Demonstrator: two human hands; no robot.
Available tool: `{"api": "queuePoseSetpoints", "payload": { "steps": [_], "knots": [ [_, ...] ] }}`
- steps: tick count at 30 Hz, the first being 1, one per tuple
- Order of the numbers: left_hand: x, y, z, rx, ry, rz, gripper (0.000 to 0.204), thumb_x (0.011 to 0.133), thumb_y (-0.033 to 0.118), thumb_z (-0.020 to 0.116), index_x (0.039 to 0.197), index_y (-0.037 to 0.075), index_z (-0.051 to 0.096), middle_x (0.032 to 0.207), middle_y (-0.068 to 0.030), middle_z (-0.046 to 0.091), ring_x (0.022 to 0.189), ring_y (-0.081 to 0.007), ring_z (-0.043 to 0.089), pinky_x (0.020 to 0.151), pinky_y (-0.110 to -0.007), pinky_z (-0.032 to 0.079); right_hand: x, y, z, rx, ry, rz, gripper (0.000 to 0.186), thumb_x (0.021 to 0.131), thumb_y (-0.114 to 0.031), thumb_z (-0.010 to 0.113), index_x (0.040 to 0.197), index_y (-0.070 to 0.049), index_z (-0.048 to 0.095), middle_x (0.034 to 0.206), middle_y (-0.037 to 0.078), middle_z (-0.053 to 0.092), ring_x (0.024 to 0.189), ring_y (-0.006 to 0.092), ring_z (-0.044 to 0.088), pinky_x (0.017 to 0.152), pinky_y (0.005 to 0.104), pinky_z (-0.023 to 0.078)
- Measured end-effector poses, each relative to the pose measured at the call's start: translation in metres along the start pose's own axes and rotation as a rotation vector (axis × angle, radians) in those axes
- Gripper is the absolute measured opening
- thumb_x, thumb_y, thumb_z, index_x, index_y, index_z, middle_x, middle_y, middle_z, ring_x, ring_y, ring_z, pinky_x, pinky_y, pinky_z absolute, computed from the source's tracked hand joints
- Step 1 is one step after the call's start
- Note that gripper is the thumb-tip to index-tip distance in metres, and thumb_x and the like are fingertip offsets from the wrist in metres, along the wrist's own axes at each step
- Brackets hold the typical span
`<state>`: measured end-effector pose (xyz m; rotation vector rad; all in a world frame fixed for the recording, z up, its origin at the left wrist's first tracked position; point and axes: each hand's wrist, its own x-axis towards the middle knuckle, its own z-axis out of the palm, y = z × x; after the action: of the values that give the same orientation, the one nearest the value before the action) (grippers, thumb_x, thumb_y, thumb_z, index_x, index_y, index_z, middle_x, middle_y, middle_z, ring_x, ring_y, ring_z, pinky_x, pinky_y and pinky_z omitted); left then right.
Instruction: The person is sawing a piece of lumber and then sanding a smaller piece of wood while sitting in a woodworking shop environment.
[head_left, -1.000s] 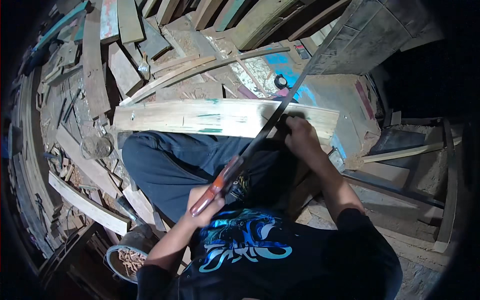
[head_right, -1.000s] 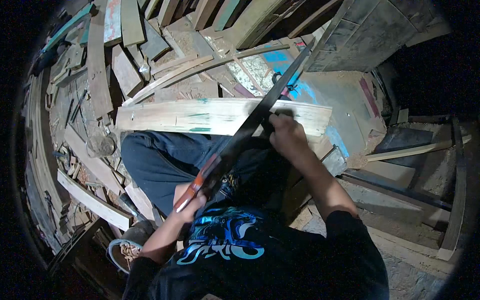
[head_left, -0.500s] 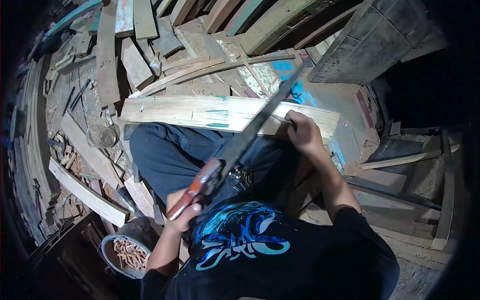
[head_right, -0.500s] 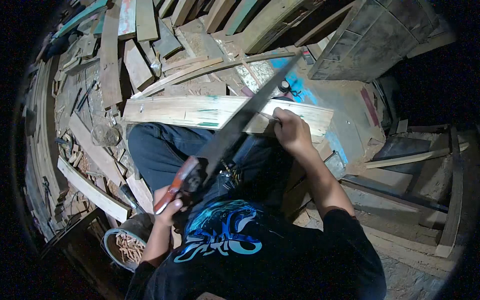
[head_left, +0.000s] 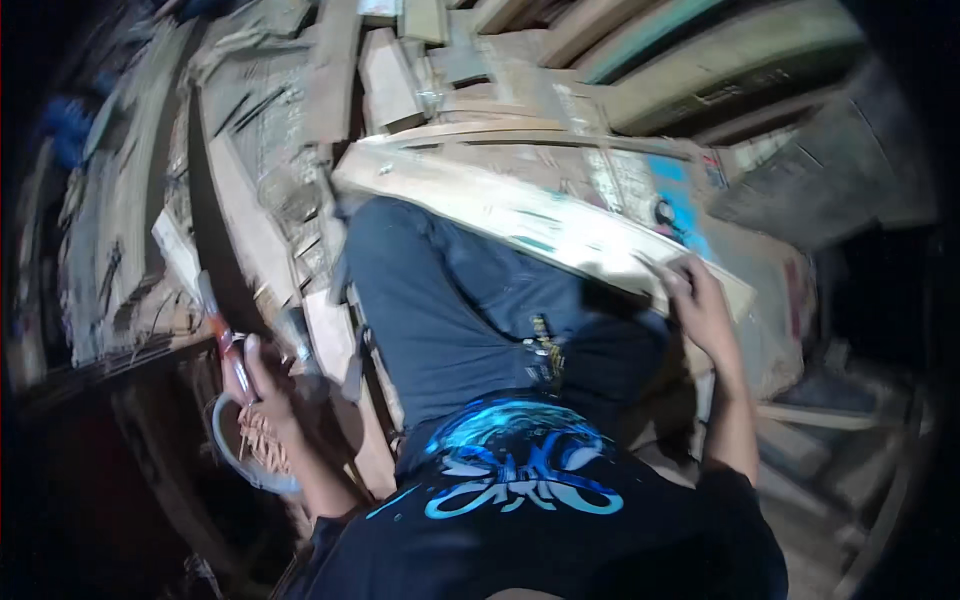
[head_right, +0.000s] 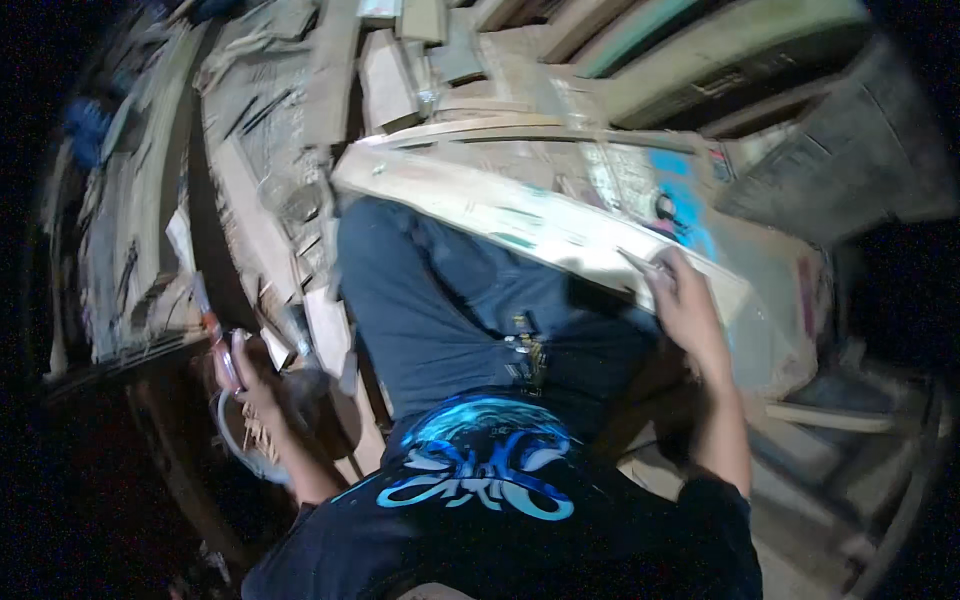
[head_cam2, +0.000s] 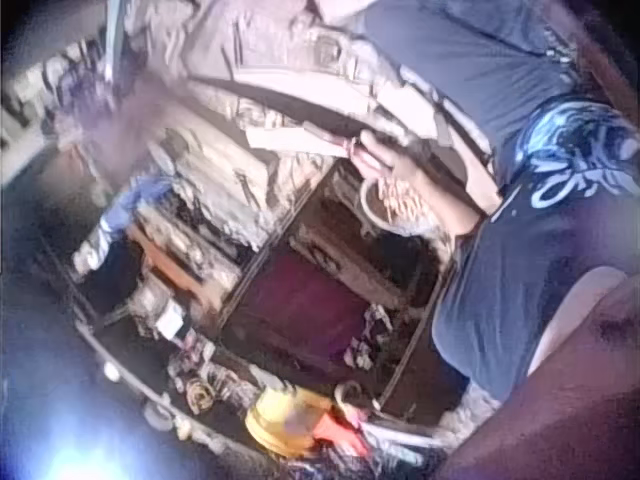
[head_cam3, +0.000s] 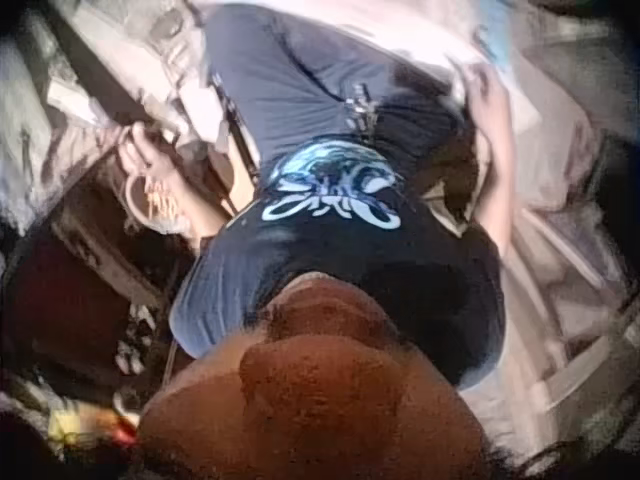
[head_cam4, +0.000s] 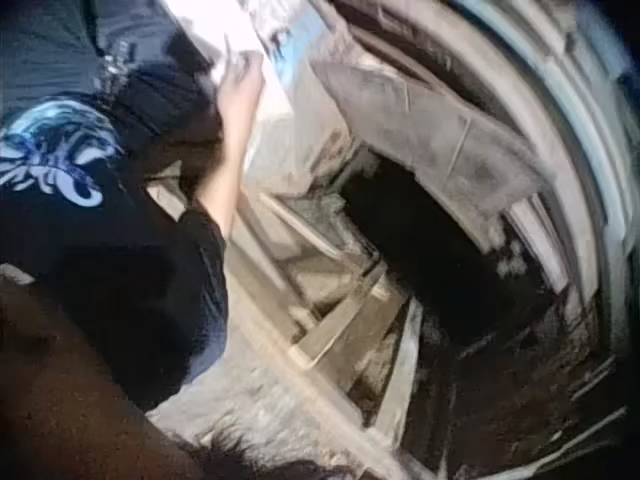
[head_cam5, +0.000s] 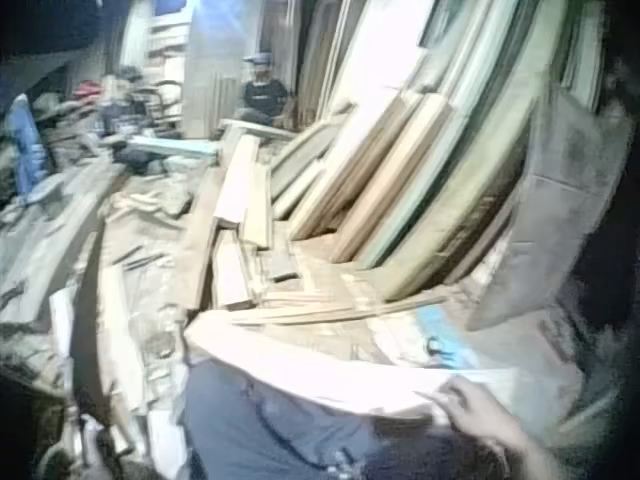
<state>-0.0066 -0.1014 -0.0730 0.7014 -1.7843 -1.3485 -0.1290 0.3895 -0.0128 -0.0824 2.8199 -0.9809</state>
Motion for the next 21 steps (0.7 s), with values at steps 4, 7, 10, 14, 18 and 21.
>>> {"api": "queuePoseSetpoints", "payload": {
  "steps": [4, 7, 10, 14, 18, 21],
  "knots": [
    [0.007, -0.054, -0.028, 0.310, -0.013, 0.187, 0.019, 0.091, 0.013, 0.061, 0.076, 0.002, 0.053, 0.060, 0.0030, 0.045, 0.053, -0.0059, 0.040, 0.048, -0.023, 0.031, -0.002, -0.014, -0.026, -0.171, -0.164, 0.046, 0.021, 0.094, -0.018, 0.053, 0.093, 0.002, 0.058, 0.072, 0.021, 0.057, 0.068, 0.0326, 0.057, 0.068, 0.0372, 0.045],
    [-0.004, -0.066, -0.043, 0.592, -0.015, 0.156, 0.017, 0.087, 0.011, 0.062, 0.087, -0.006, 0.059, 0.064, -0.0086, 0.058, 0.057, -0.0173, 0.054, 0.057, -0.032, 0.045, 0.009, -0.015, -0.033, -0.217, -0.230, 0.062, 0.021, 0.094, -0.019, 0.053, 0.093, 0.001, 0.059, 0.072, 0.021, 0.057, 0.069, 0.0342, 0.058, 0.068, 0.0392, 0.045],
    [-0.007, -0.092, -0.036, 0.658, -0.002, 0.145, 0.017, 0.086, 0.015, 0.063, 0.086, -0.002, 0.061, 0.062, -0.0158, 0.059, 0.053, -0.0231, 0.058, 0.055, -0.035, 0.046, 0.014, -0.022, -0.045, -0.434, -0.431, 0.215, 0.028, 0.095, -0.025, 0.051, 0.087, 0.001, 0.057, 0.076, 0.023, 0.059, 0.076, 0.0397, 0.059, 0.071, 0.0440, 0.045],
    [-0.015, -0.151, -0.030, 0.730, -0.097, 0.050, 0.022, 0.087, 0.025, 0.063, 0.095, 0.004, 0.066, 0.074, -0.0221, 0.064, 0.067, -0.0370, 0.064, 0.060, -0.041, 0.048, 0.019, 0.004, -0.056, -0.470, -0.516, 0.225, 0.034, 0.095, -0.028, 0.050, 0.085, 0.002, 0.060, 0.083, 0.025, 0.061, 0.082, 0.0420, 0.059, 0.075, 0.0463, 0.045],
    [-0.036, -0.176, -0.029, 0.845, -0.164, 0.107, 0.027, 0.088, 0.027, 0.063, 0.106, 0.007, 0.065, 0.084, -0.0222, 0.066, 0.077, -0.0415, 0.064, 0.066, -0.045, 0.050, 0.033, 0.010, -0.048, -0.491, -0.595, 0.214, 0.036, 0.096, -0.030, 0.049, 0.087, 0.001, 0.062, 0.087, 0.025, 0.063, 0.083, 0.0404, 0.060, 0.078, 0.0458, 0.046],
    [-0.044, -0.182, -0.004, 1.021, -0.242, -0.068, 0.031, 0.083, 0.019, 0.066, 0.109, 0.004, 0.060, 0.086, -0.0232, 0.066, 0.079, -0.0428, 0.064, 0.071, -0.048, 0.049, 0.032, 0.017, -0.050, -0.434, -0.646, 0.226, 0.032, 0.096, -0.028, 0.049, 0.090, 0.001, 0.063, 0.086, 0.023, 0.063, 0.082, 0.0384, 0.060, 0.078, 0.0443, 0.046]
  ]
}}
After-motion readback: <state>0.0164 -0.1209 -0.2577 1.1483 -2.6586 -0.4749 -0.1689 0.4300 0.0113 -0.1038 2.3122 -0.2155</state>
